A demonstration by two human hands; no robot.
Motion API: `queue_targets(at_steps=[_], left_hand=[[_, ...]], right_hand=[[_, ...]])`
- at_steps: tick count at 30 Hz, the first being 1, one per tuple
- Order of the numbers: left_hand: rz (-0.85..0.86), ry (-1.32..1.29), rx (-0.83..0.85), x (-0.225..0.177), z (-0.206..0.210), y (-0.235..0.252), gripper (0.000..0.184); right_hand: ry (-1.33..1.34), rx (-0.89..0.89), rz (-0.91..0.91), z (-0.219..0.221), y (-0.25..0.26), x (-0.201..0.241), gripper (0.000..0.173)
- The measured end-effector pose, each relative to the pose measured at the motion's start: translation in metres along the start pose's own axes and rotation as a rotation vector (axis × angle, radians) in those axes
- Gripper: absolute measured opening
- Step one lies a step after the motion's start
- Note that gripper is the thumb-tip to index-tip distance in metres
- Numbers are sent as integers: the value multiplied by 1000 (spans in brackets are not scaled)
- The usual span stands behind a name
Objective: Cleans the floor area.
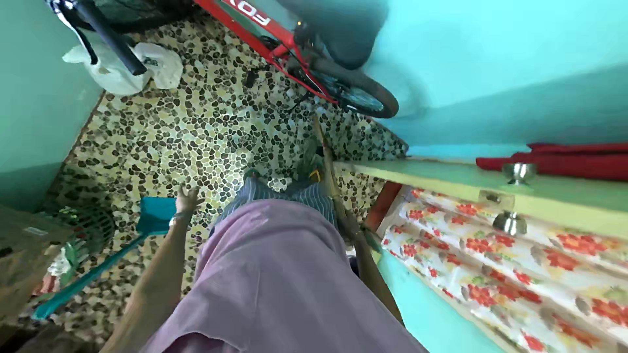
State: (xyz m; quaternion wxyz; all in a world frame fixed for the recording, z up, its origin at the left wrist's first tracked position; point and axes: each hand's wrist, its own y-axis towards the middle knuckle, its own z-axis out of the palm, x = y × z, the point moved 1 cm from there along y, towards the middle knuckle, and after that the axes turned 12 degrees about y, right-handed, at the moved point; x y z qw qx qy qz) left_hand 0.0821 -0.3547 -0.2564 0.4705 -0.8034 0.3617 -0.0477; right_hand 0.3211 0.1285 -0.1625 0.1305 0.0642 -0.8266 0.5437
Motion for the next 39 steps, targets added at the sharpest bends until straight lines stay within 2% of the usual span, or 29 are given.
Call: queue_targets(at_steps=[4, 7, 10, 13, 16, 19, 23, 27, 32, 35, 39], left_hand=[[-211, 48, -98, 47, 32, -47, 75], [-343, -116, -115, 47, 87, -96, 75], [-309, -190, -40, 14, 158, -134, 74], [-171, -28, 92, -23, 207, -156, 63], [-101, 48, 163, -10, 229, -154, 52], [-184, -118, 213, 18, 225, -149, 51], [-262, -244, 238, 46, 207, -125, 49], [-252, -335, 211, 45, 174, -98, 49], [-179, -453, 149, 56, 131, -76, 49], [-177, -491, 63, 80, 114, -74, 49], [-270, -514, 28, 122, 116, -99, 49]], right_hand=[[-139, 38, -80, -65, 37, 7, 53], [-273, 76, -95, -109, 46, 14, 55], [-365, 131, -107, -143, 66, 23, 59], [-481, 163, -47, -151, 74, 45, 59], [-603, 198, -19, -149, 77, 66, 59], [-687, 228, -65, -140, 74, 79, 60], [-582, 293, -180, -120, 58, 79, 55], [-659, 259, -90, -73, 50, 98, 50], [-788, 222, -137, -28, 61, 144, 66], [-735, 180, -171, -27, 72, 175, 67], [-531, 78, -73, -3, 110, 223, 60]])
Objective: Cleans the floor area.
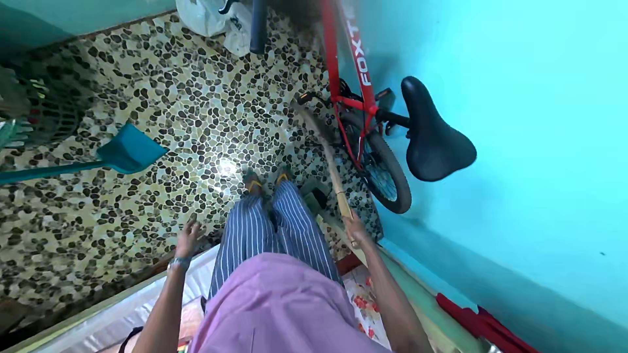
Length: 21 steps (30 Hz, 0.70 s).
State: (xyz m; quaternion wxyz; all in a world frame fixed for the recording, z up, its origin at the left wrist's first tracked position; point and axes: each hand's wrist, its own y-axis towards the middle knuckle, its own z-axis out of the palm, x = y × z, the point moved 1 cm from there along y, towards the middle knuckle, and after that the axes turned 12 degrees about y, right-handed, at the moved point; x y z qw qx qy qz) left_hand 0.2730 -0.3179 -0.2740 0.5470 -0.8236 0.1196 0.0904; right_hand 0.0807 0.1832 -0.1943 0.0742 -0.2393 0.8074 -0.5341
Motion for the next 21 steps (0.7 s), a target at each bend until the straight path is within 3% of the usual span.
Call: queue_targets(at_steps=[4, 8, 10, 14, 18, 21], left_hand=[[-186, -124, -53, 56, 14, -40, 49], [-355, -175, -69, 79, 55, -83, 50], [-352, -46, -42, 84, 74, -91, 47], [-276, 133, 57, 74, 108, -71, 45], [-189, 49, 66, 0, 116, -51, 46], [-138, -28, 52, -32, 114, -42, 44]], right_hand=[[280, -1, 119, 36, 95, 106, 51], [258, 89, 133, 110, 157, 216, 46], [194, 145, 101, 147, 159, 220, 45], [70, 209, 101, 175, 132, 168, 51], [25, 397, 153, 158, 83, 156, 51], [7, 508, 136, 114, 42, 163, 47]])
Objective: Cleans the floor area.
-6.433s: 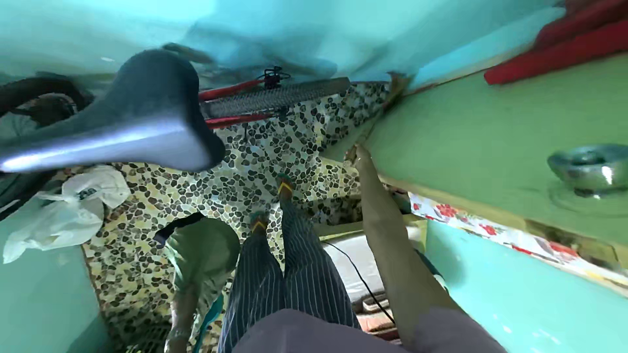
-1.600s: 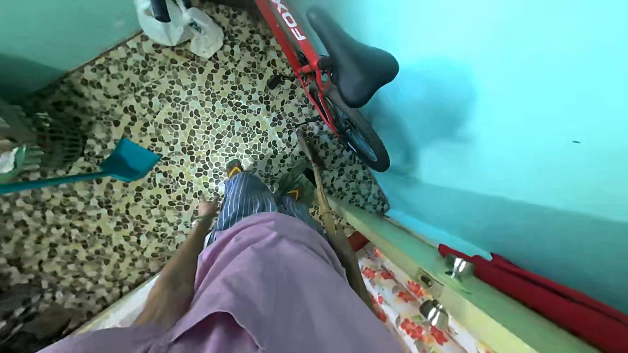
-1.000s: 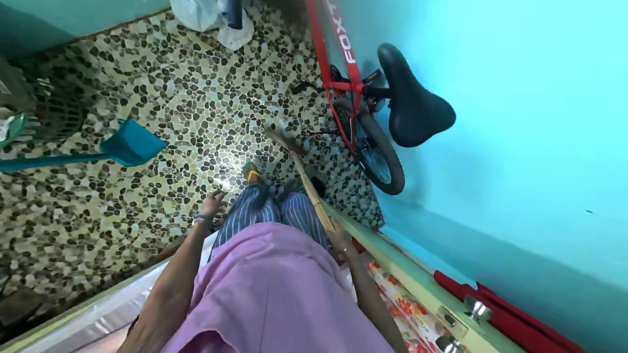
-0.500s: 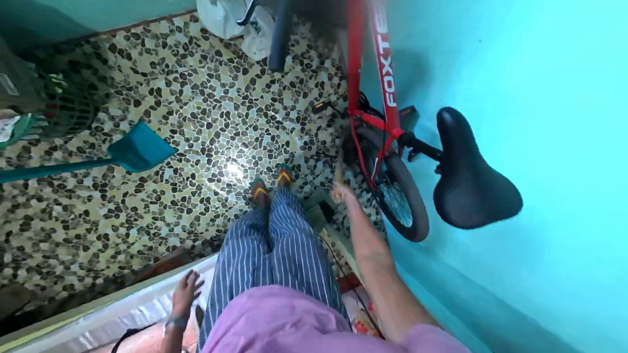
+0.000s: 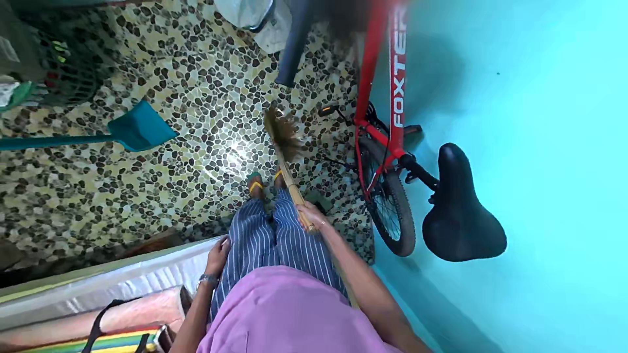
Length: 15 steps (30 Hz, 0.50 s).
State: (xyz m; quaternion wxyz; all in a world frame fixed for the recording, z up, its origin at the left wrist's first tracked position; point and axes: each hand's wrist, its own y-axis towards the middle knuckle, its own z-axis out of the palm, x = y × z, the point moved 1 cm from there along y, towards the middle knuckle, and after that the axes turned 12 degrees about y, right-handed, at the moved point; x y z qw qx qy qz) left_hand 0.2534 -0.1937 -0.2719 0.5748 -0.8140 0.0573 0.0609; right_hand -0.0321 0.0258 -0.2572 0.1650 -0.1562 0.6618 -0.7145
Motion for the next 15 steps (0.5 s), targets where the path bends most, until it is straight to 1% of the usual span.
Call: queue_targets(at_steps=[2, 4, 6, 7, 9, 12, 14, 15], left_hand=[[-2, -53, -36, -1, -2, 2, 43], [-18, -112, -73, 7, -3, 4, 42], [-45, -134, -85, 20, 1, 4, 41], [-58, -150, -90, 26, 3, 4, 41], [-75, -188, -85, 37, 9, 3, 42], [-108, -195, -49, 53, 11, 3, 42], [-114, -201, -23, 61, 7, 10, 42], [-122, -209, -20, 67, 3, 12, 41]], right_hand=[[-62, 16, -25, -20, -50, -2, 51], [-139, -27, -61, -39, -95, -3, 56], [-174, -116, -96, -50, -117, -2, 61], [-190, -169, -117, -50, -115, 2, 62], [-216, -254, -153, -38, -88, 19, 61], [-180, -281, -186, 4, 3, 59, 61], [-227, -273, -128, 43, 61, 91, 57], [-277, -257, -86, 59, 81, 101, 54]])
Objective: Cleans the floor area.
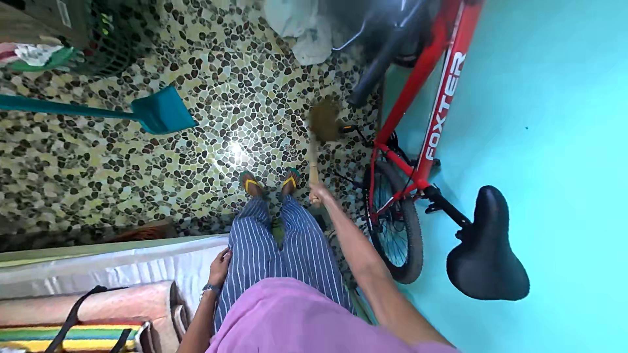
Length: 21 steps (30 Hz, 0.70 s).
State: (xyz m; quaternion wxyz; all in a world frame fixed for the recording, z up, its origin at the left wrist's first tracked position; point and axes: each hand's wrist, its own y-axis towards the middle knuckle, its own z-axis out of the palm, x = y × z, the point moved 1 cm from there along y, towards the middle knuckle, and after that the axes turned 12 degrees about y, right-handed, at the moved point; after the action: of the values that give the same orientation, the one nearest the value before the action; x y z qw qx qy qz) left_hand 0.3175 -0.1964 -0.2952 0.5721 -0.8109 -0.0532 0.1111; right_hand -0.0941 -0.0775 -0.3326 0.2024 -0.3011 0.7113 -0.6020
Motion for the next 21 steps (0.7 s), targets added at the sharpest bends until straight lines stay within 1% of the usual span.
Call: queue_targets(at_steps=[2, 3, 5, 6, 8, 10, 11, 13, 15, 17, 19, 21], left_hand=[[-12, -33, -43, 8, -17, 6, 40], [-4, -47, -63, 10, -26, 10, 40], [-9, -83, -56, 21, -40, 18, 43], [-26, -104, -41, 27, -45, 27, 43], [-83, -181, -19, 32, -54, 40, 43], [-153, -279, -12, 28, -60, 41, 44], [-180, -314, -10, 25, -62, 39, 44], [-192, -335, -13, 22, -58, 35, 44], [-162, -261, -7, 24, -47, 31, 43], [-126, -171, -15, 28, -34, 23, 42], [-126, -148, -27, 30, -16, 15, 41], [-165, -171, -12, 33, 5, 2, 40]], right_hand=[[-64, 60, 35, 24, 10, 10, 51], [-48, 93, 25, 24, 3, 8, 49], [33, 138, -4, -1, -32, -16, 45], [70, 137, -22, -16, -56, -27, 46], [101, 74, -62, -39, -106, -43, 55], [116, -41, -107, -54, -136, -57, 64], [133, -102, -135, -59, -140, -62, 65], [163, -211, -197, -70, -130, -55, 65], [190, -285, -220, -84, -100, -27, 62], [229, -336, -221, -98, -53, 18, 57], [312, -363, -199, -109, 1, 82, 47], [443, -343, -159, -118, 46, 145, 37]])
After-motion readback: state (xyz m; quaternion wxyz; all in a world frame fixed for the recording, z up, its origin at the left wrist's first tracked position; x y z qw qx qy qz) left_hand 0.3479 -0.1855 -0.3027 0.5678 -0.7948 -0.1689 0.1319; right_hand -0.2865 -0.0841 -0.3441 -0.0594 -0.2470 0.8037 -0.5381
